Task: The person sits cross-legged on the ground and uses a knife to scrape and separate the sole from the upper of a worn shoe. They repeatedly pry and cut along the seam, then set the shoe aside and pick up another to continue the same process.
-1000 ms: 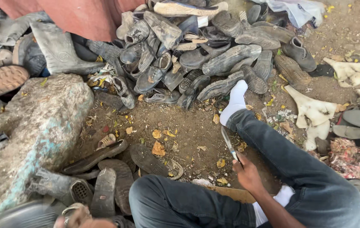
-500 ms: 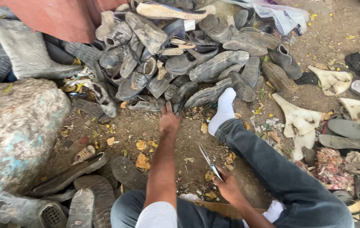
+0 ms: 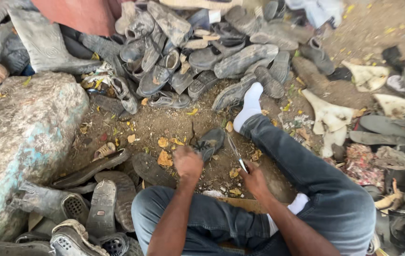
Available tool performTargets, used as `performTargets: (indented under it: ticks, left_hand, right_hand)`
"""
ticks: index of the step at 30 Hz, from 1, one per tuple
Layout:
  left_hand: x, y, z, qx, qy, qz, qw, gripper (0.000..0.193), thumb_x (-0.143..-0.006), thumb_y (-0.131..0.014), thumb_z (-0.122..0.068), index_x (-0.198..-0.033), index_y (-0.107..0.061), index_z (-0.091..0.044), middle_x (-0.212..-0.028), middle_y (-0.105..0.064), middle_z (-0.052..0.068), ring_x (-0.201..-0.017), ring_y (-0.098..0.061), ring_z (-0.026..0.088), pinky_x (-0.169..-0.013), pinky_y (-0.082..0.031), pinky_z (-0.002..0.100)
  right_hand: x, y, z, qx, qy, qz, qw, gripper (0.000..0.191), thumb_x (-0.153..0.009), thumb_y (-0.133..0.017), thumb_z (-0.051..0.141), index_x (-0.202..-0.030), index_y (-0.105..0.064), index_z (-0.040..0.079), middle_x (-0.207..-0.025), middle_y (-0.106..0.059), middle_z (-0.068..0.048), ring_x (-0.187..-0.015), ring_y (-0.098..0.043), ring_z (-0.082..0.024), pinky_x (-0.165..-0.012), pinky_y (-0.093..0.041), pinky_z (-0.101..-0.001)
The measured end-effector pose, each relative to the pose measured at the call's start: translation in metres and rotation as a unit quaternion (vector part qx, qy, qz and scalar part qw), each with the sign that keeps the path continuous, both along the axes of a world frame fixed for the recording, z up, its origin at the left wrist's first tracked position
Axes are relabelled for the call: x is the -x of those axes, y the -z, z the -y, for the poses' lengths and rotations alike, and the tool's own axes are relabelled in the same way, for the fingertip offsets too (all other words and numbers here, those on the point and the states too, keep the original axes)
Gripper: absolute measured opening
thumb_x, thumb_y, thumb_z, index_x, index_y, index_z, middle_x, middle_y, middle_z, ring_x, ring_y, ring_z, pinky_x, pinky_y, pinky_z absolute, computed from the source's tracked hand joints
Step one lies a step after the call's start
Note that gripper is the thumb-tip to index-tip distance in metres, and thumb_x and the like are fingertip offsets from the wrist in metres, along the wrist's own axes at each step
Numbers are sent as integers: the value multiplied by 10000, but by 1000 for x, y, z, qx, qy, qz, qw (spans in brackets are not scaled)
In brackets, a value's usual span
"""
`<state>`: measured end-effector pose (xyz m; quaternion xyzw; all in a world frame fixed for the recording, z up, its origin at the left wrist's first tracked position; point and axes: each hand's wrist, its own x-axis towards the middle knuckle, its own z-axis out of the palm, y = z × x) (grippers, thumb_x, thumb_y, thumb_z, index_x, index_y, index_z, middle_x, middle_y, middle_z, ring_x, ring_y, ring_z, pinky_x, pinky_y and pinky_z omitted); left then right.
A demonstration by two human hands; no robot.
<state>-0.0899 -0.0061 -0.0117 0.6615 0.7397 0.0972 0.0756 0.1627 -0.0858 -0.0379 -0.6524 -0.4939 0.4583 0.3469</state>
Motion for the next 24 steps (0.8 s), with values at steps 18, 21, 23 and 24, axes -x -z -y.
performTargets:
  ticks: [18,21,23,24]
  left_hand:
    - [-73,-28,-20,92,272,-40,957,281,-1007,-515,-181,-1176,-702,-56,-1137,-742,165,-1156,-670,316,-1083,-431,474]
    - [-78,-34,-25,110,288,-36,951,338,-917,-561,-169,-1216,-669,-56,-1189,-714,149,-1196,-630,309,-1121,-377,496]
    - [-81,-35,-22,59,277,-39,958,331,-935,-562,-154,-1230,-656,-38,-1182,-712,157,-1214,-609,322,-1137,-350,514]
    - [-83,-34,-20,4,261,-38,965,302,-980,-549,-146,-1228,-658,-14,-1163,-718,174,-1224,-601,339,-1126,-355,520]
  right_hand:
    - [18,-93,24,-139,-41,30,989,472,-935,-697,256,-1343,-625,31,-968,-727,-34,-858,-657,-159,-764,-530,-353]
    - [15,-75,26,22,-2,12,1000,424,-966,-616,293,-1344,-673,110,-714,-605,-44,-640,-545,-196,-595,-453,-406]
    - [7,-57,22,17,0,45,999,326,-1001,-606,294,-1212,-702,65,-688,-610,-84,-623,-559,-240,-583,-458,-446]
    - [1,-47,18,11,3,61,998,306,-1018,-600,295,-1146,-717,43,-674,-612,-103,-614,-566,-262,-577,-461,-466]
